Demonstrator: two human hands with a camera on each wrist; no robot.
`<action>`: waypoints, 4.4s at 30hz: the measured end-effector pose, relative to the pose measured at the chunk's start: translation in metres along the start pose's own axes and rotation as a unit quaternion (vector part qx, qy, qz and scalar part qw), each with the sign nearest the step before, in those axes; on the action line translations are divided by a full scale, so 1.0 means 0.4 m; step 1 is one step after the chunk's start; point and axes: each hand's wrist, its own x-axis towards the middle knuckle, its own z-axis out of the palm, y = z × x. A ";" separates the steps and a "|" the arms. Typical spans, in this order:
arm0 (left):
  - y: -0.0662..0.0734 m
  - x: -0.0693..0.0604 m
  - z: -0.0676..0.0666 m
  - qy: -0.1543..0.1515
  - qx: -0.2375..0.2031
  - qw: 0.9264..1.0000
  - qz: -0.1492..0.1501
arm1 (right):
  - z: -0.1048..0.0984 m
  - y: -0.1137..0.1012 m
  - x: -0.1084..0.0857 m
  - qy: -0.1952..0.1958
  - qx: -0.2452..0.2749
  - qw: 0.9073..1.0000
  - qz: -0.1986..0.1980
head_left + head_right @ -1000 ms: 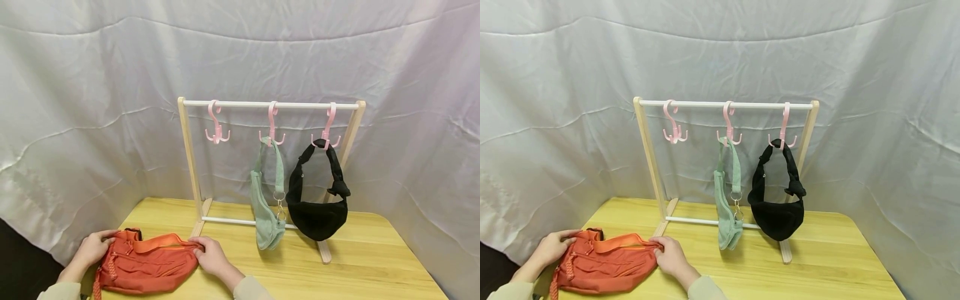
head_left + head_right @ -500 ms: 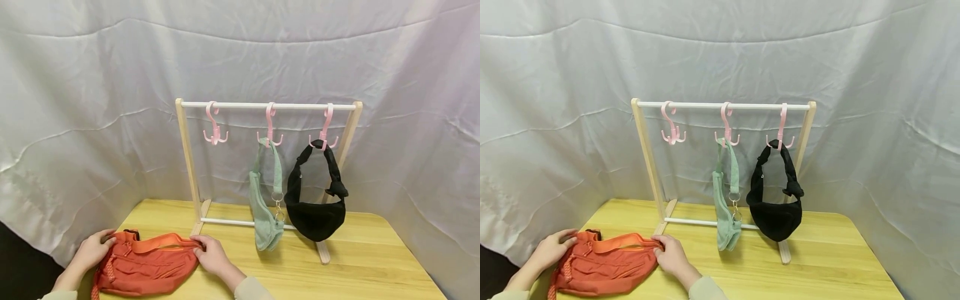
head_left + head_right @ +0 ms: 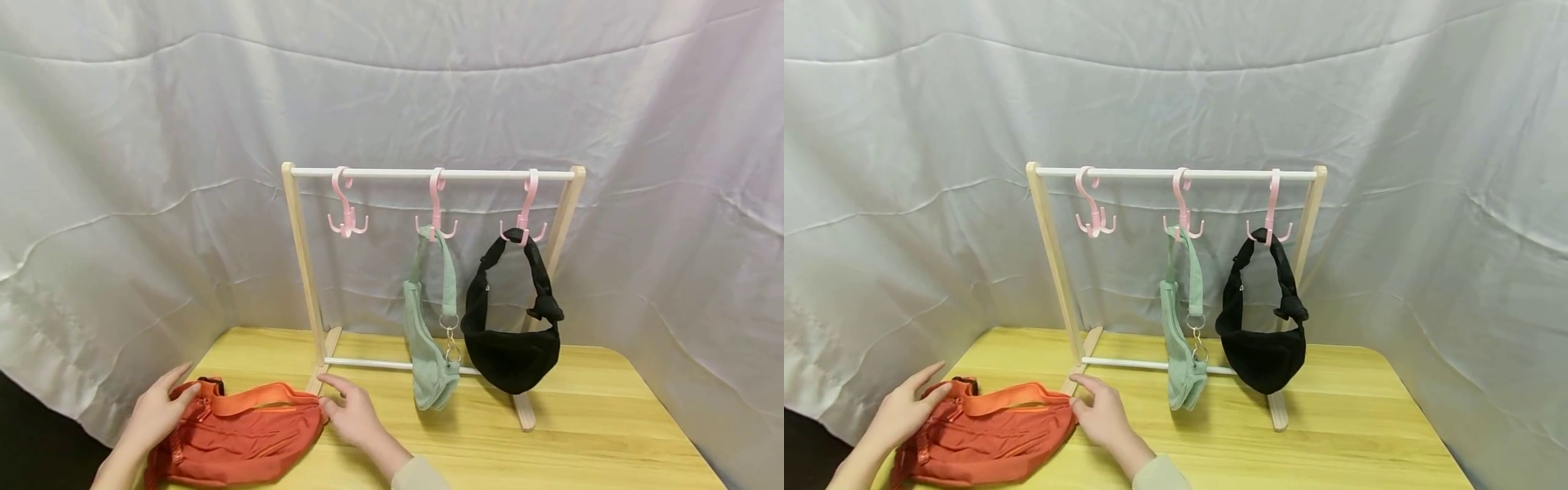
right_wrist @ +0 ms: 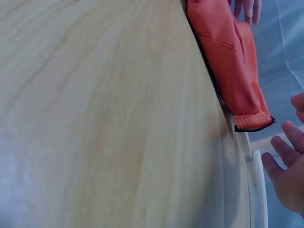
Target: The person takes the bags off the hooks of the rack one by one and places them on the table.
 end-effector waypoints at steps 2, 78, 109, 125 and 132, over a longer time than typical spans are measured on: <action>0.015 -0.005 0.003 0.004 -0.018 1.000 -0.002 | -0.009 -0.001 -0.003 0.005 0.004 1.000 0.000; 0.512 0.005 0.175 0.052 -0.297 0.931 0.206 | -0.344 -0.151 -0.175 0.204 0.000 0.949 -0.238; 0.675 0.123 0.201 0.025 -0.399 0.889 0.224 | -0.501 -0.287 -0.095 0.287 -0.080 0.893 -0.338; 0.760 0.191 0.180 0.020 -0.388 0.886 0.251 | -0.615 -0.360 0.009 0.283 -0.146 0.879 -0.355; 0.790 0.218 0.177 0.021 -0.389 0.883 0.262 | -0.647 -0.383 0.055 0.278 -0.189 0.867 -0.368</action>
